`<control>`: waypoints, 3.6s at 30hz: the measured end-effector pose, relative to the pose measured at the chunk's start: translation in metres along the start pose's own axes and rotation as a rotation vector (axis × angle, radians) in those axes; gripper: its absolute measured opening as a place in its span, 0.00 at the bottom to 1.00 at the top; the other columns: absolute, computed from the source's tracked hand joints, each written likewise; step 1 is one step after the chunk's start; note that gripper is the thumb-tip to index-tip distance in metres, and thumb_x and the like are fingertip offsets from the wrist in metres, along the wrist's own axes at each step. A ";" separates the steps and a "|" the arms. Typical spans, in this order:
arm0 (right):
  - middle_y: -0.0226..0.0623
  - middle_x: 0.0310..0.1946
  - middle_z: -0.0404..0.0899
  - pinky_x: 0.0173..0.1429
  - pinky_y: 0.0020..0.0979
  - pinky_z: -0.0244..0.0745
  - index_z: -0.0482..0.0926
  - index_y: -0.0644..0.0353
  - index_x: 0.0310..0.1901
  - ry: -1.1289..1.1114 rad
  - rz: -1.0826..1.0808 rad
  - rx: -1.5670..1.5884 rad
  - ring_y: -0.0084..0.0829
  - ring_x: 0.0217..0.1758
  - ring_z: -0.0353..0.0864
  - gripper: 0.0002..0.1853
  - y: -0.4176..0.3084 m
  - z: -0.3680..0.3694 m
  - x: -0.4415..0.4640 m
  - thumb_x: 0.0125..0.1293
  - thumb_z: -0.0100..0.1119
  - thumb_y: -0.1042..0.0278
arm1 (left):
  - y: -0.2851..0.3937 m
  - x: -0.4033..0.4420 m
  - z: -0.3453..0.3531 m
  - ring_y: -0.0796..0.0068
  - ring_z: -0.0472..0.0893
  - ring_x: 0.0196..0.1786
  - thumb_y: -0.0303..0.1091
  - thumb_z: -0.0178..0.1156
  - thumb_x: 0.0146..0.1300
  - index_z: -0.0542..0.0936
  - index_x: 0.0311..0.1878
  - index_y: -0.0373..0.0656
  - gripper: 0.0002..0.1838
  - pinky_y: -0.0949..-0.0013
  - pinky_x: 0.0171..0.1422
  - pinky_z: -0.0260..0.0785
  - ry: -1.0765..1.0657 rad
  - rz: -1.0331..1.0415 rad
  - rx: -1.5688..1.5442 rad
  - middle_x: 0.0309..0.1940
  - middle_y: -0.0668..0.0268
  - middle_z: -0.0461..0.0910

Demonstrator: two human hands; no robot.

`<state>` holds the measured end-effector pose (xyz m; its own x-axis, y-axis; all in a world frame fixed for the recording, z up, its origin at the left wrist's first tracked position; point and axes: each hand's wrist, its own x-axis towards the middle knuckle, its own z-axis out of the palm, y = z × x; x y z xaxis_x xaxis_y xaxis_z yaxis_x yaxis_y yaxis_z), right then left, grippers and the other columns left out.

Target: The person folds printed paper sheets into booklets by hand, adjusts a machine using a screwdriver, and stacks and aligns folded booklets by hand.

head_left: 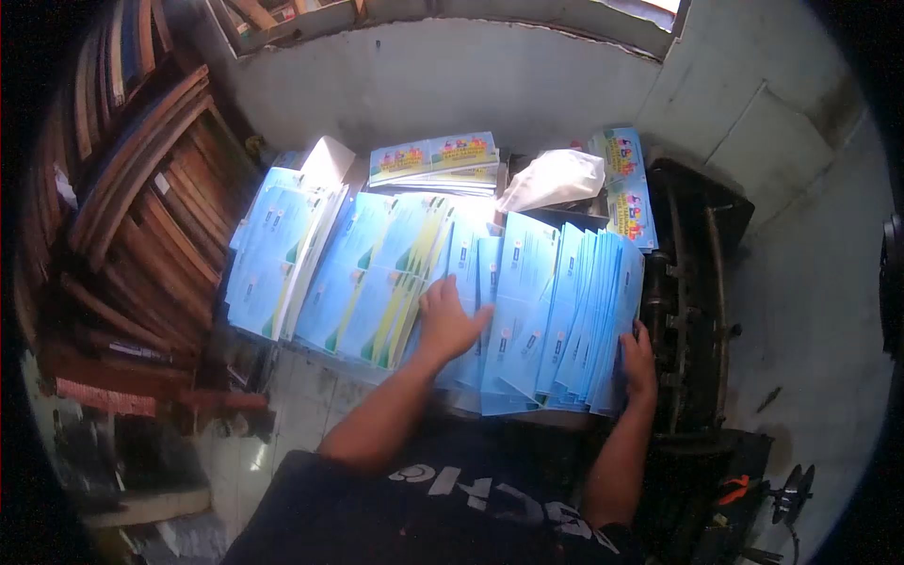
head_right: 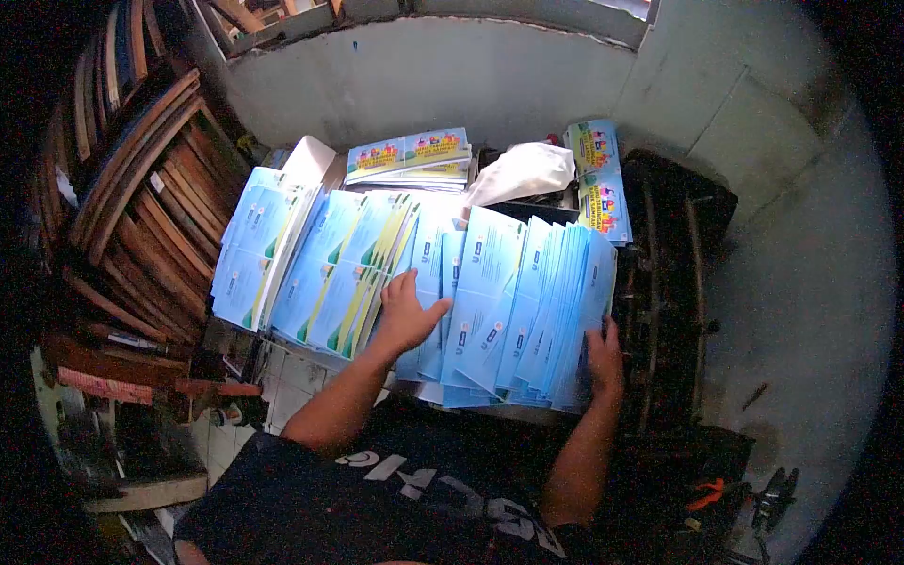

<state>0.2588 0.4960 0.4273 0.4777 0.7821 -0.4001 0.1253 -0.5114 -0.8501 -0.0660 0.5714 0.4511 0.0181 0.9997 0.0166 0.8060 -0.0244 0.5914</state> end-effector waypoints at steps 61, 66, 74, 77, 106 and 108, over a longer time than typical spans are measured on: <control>0.57 0.71 0.55 0.76 0.45 0.52 0.47 0.64 0.74 -0.538 -0.483 -0.195 0.54 0.73 0.57 0.41 0.032 0.187 -0.016 0.73 0.44 0.40 | 0.019 0.087 -0.038 0.54 0.61 0.73 0.74 0.33 0.66 0.55 0.76 0.45 0.47 0.53 0.74 0.53 -1.236 -0.022 -0.958 0.72 0.54 0.60; 0.59 0.72 0.53 0.75 0.48 0.56 0.46 0.64 0.74 -0.561 -0.456 -0.217 0.57 0.71 0.61 0.47 -0.002 0.137 -0.070 0.68 0.52 0.37 | 0.011 0.083 -0.041 0.52 0.61 0.72 0.71 0.38 0.67 0.58 0.75 0.44 0.45 0.54 0.75 0.52 -1.377 0.140 -0.514 0.71 0.51 0.62; 0.53 0.52 0.78 0.57 0.39 0.74 0.75 0.61 0.54 -0.232 0.239 -0.356 0.42 0.55 0.80 0.16 -0.011 -0.055 -0.137 0.65 0.56 0.68 | 0.026 0.041 -0.016 0.47 0.61 0.73 0.75 0.50 0.58 0.46 0.79 0.50 0.54 0.49 0.74 0.51 -1.562 0.111 -0.242 0.69 0.44 0.62; 0.45 0.55 0.77 0.62 0.37 0.70 0.75 0.60 0.55 0.049 -0.230 0.067 0.39 0.57 0.77 0.15 -0.016 -0.027 -0.123 0.71 0.52 0.65 | 0.024 0.034 -0.003 0.47 0.60 0.73 0.77 0.50 0.57 0.47 0.79 0.51 0.55 0.48 0.74 0.52 -1.632 0.228 -0.252 0.70 0.44 0.61; 0.52 0.67 0.64 0.73 0.45 0.59 0.62 0.70 0.68 -0.041 -0.389 0.471 0.43 0.70 0.63 0.45 -0.003 -0.004 -0.070 0.64 0.55 0.36 | -0.073 -0.048 -0.052 0.62 0.75 0.59 0.62 0.51 0.65 0.64 0.68 0.36 0.41 0.61 0.65 0.68 -0.721 -0.184 -1.200 0.58 0.54 0.74; 0.52 0.68 0.63 0.74 0.48 0.55 0.66 0.66 0.66 0.122 -0.667 0.117 0.46 0.72 0.61 0.44 -0.054 -0.026 -0.100 0.58 0.62 0.37 | -0.075 -0.048 -0.046 0.63 0.74 0.60 0.50 0.52 0.71 0.67 0.66 0.35 0.31 0.62 0.65 0.66 -0.791 -0.264 -1.144 0.58 0.55 0.74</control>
<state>0.2271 0.4363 0.5220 0.4261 0.8674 0.2573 0.3351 0.1128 -0.9354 -0.1549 0.5255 0.4432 0.5739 0.7032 -0.4197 -0.0721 0.5540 0.8294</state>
